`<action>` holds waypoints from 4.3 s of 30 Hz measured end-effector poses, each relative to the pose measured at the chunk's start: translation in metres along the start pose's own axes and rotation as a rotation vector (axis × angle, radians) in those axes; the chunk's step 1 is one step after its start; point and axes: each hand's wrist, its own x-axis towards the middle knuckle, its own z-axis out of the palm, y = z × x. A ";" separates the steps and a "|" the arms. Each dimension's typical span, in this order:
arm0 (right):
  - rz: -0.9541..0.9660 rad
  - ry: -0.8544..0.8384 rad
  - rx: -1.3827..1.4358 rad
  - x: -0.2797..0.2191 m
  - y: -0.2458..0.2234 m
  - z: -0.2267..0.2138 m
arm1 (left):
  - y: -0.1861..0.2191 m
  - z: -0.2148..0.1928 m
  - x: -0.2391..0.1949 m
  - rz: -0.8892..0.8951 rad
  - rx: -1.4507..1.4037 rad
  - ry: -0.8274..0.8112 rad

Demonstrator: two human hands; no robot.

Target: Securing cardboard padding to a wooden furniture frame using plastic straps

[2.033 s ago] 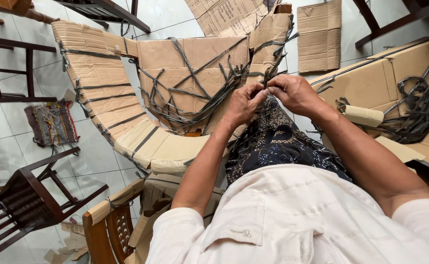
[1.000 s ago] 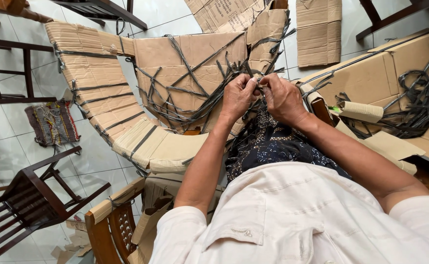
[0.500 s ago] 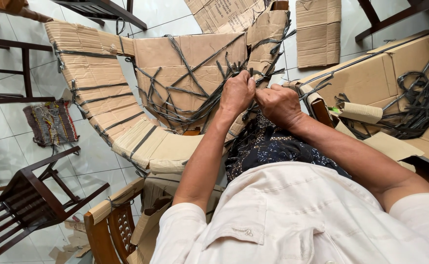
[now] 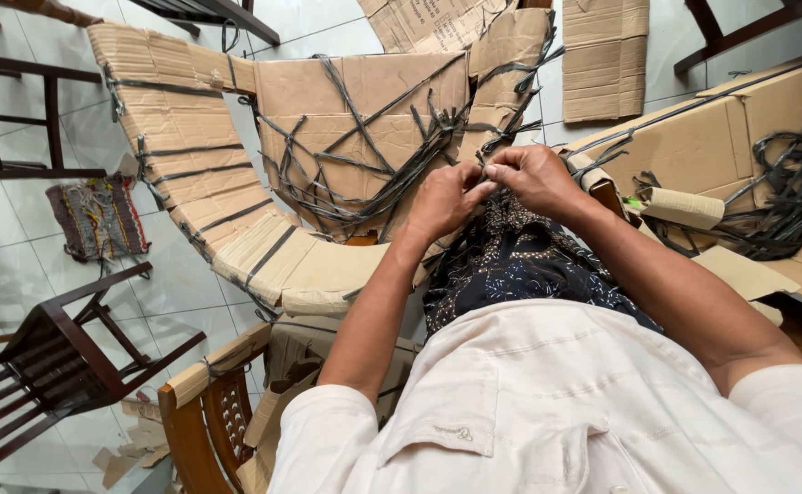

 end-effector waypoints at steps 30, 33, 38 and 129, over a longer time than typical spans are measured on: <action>-0.049 0.033 -0.365 -0.065 -0.033 -0.031 | -0.063 0.019 0.026 -0.140 -0.077 0.030; -0.028 0.029 -0.415 -0.069 -0.039 -0.035 | -0.071 0.025 0.026 -0.165 -0.127 0.020; -0.014 0.048 -0.429 -0.074 -0.017 -0.049 | -0.078 0.030 0.026 -0.151 -0.183 0.025; -0.013 0.105 -0.082 -0.098 0.046 -0.076 | -0.041 0.147 0.001 0.409 -0.075 0.712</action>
